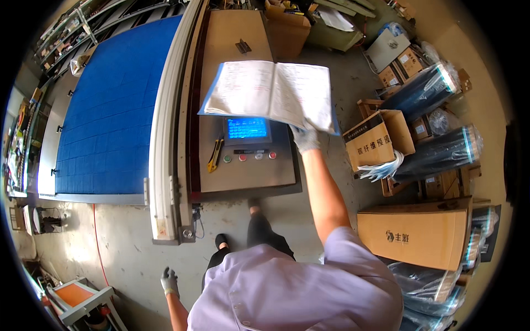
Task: The person aligns a large sheet of dark window film on a glass pane using a cutting machine, then uses a squeegee to smooth the film and remove air bubbles. They later consult a notebook and operate a control panel on a second machine.
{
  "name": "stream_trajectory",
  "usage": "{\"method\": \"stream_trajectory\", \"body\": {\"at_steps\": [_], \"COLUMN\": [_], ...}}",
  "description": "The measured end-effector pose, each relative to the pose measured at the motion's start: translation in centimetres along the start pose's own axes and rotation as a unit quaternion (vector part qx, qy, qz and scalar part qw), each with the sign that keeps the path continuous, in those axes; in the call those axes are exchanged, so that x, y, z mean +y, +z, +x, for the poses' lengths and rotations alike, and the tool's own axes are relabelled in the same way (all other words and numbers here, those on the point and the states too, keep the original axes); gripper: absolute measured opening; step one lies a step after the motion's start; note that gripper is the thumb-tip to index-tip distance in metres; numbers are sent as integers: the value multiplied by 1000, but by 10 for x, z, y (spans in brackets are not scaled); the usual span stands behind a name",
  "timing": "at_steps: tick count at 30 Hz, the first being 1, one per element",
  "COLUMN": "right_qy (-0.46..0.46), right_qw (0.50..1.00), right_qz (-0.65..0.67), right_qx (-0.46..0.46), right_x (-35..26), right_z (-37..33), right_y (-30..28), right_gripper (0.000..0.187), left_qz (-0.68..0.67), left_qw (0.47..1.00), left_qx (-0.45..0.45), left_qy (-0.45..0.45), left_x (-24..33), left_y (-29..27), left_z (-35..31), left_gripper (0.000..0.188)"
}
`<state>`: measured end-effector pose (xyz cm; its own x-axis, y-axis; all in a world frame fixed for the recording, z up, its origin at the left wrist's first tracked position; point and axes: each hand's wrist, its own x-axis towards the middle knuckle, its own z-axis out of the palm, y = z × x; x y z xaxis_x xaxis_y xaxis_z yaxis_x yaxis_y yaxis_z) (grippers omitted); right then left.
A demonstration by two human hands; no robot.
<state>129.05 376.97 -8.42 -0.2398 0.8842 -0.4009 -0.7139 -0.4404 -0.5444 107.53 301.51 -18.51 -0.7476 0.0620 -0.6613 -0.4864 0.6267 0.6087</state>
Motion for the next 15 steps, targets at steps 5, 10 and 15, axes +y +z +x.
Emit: {"method": "stream_trajectory", "body": {"at_steps": [5,10,15], "right_qy": [66,130,154], "right_qw": [998,990,984], "right_qz": [-19,-13,-85], "right_qx": [15,61,29], "right_x": [50,75,75], "right_z": [121,172,192], "right_y": [7,-14,-24], "right_gripper": [37,39,44], "left_qz": [-97,-83,-32], "left_qw": [984,961,945], "left_qx": [124,262,295], "left_qy": [-87,12,138], "left_x": [-26,38,143], "left_y": [19,56,87], "left_z": [-89,-149,-158], "left_gripper": [37,32,28]}}
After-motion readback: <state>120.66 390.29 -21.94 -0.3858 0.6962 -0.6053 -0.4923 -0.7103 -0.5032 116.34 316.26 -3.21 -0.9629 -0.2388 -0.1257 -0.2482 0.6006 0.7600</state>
